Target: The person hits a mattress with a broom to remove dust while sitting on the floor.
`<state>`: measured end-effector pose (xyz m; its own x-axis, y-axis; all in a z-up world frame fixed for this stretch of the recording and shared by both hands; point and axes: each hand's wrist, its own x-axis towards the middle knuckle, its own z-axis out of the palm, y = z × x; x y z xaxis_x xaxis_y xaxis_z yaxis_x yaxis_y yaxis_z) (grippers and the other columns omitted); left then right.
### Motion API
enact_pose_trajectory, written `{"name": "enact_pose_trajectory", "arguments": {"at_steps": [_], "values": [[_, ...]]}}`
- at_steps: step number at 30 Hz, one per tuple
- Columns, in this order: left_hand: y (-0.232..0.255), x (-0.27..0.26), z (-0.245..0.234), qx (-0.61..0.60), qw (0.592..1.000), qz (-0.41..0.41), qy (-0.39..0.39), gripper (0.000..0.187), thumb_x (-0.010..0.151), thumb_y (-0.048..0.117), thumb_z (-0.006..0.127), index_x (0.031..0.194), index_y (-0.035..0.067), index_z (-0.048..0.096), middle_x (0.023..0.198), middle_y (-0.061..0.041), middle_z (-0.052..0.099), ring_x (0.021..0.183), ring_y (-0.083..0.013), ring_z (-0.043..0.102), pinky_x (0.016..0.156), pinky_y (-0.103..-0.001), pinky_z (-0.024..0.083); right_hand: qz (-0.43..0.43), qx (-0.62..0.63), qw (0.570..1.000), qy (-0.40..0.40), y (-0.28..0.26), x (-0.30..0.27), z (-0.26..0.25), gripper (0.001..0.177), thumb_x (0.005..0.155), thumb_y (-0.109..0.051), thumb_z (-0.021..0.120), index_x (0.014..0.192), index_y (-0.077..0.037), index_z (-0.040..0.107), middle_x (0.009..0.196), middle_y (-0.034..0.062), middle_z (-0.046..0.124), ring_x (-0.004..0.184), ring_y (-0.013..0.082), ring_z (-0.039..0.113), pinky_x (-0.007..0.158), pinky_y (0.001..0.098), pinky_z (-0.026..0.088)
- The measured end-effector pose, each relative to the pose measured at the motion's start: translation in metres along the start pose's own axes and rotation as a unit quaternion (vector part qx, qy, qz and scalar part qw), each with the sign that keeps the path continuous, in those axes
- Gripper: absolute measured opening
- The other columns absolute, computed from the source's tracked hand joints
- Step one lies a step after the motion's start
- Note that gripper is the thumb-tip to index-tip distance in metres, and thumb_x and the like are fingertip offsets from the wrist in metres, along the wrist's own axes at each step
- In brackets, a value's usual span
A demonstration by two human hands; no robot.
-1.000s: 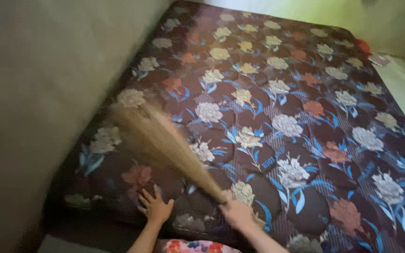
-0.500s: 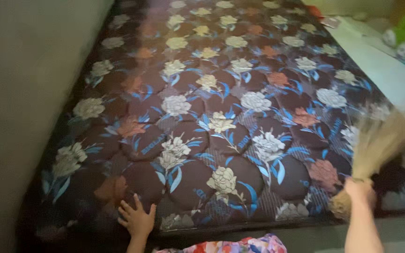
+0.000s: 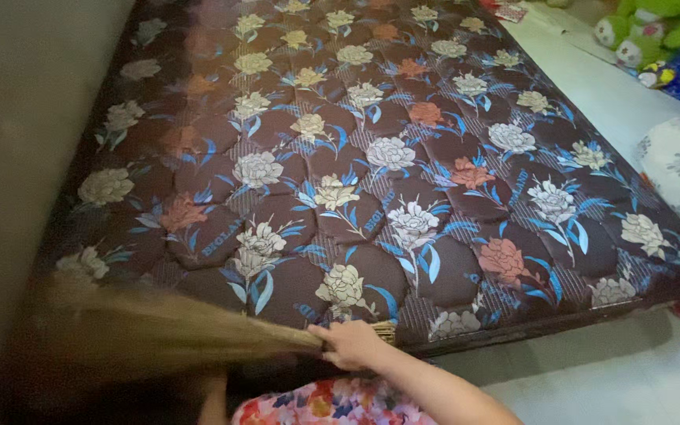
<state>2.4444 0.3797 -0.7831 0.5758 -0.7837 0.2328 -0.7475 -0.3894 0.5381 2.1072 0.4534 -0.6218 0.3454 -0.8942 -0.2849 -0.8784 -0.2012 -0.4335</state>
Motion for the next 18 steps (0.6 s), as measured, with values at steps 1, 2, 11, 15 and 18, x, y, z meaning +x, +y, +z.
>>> {"name": "enact_pose_trajectory", "arguments": {"at_steps": [1, 2, 11, 15, 18], "values": [[-0.002, -0.002, -0.002, 0.026, 1.000, -0.006, -0.012, 0.074, 0.098, 0.047, 0.056, 0.155, 0.002, 0.040, 0.163, -0.025, 0.036, 0.154, -0.0407, 0.027, 0.117, -0.069, 0.021, 0.027, -0.045, 0.996, -0.077, 0.004, 0.001, 0.008, 0.067, 0.094, -0.042, 0.065, 0.155, -0.031, 0.043, 0.113, 0.0203, 0.065, 0.100, 0.0434, 0.065, 0.087, 0.0538, 0.052], [-0.003, -0.003, -0.004, 0.052, 0.998, -0.012, -0.023, 0.075, 0.098, 0.046, 0.055, 0.157, 0.003, 0.038, 0.165, -0.023, 0.033, 0.155, -0.0398, 0.025, 0.117, -0.069, 0.020, 0.030, -0.036, 0.998, -0.029, 0.021, -0.003, 0.012, 0.062, 0.090, -0.043, 0.067, 0.148, -0.031, 0.049, 0.112, 0.0183, 0.067, 0.100, 0.0408, 0.066, 0.087, 0.0528, 0.053], [-0.013, 0.027, -0.018, 0.126, 0.973, -0.075, -0.180, 0.080, 0.098, 0.053, 0.053, 0.161, 0.010, 0.028, 0.168, -0.017, 0.019, 0.155, -0.0384, 0.018, 0.116, -0.068, 0.020, 0.629, 0.085, 0.746, 0.202, 0.308, -0.264, -0.009, 0.057, 0.095, -0.056, 0.055, 0.120, -0.008, 0.074, 0.119, 0.0261, 0.071, 0.111, 0.0444, 0.068, 0.095, 0.0542, 0.053], [0.000, 0.045, -0.019, 0.164, 0.945, -0.095, -0.265, 0.098, 0.091, 0.062, 0.058, 0.164, 0.011, 0.019, 0.170, -0.020, 0.011, 0.152, -0.0435, 0.018, 0.113, -0.067, 0.028, 0.734, 0.145, 0.577, 0.328, 0.341, -0.354, -0.052, 0.054, 0.093, -0.045, 0.064, 0.120, 0.001, 0.070, 0.115, 0.0303, 0.070, 0.103, 0.0490, 0.068, 0.087, 0.0571, 0.053], [0.013, 0.042, -0.011, 0.192, 0.934, -0.092, -0.286, 0.110, 0.083, 0.069, 0.064, 0.166, 0.018, 0.014, 0.171, -0.019, 0.004, 0.154, -0.0449, 0.013, 0.115, -0.066, 0.025, 0.693, 0.144, 0.572, 0.414, 0.330, -0.345, -0.050, 0.053, 0.092, -0.038, 0.071, 0.120, 0.008, 0.067, 0.111, 0.0334, 0.069, 0.098, 0.0525, 0.068, 0.082, 0.0593, 0.053]]}}
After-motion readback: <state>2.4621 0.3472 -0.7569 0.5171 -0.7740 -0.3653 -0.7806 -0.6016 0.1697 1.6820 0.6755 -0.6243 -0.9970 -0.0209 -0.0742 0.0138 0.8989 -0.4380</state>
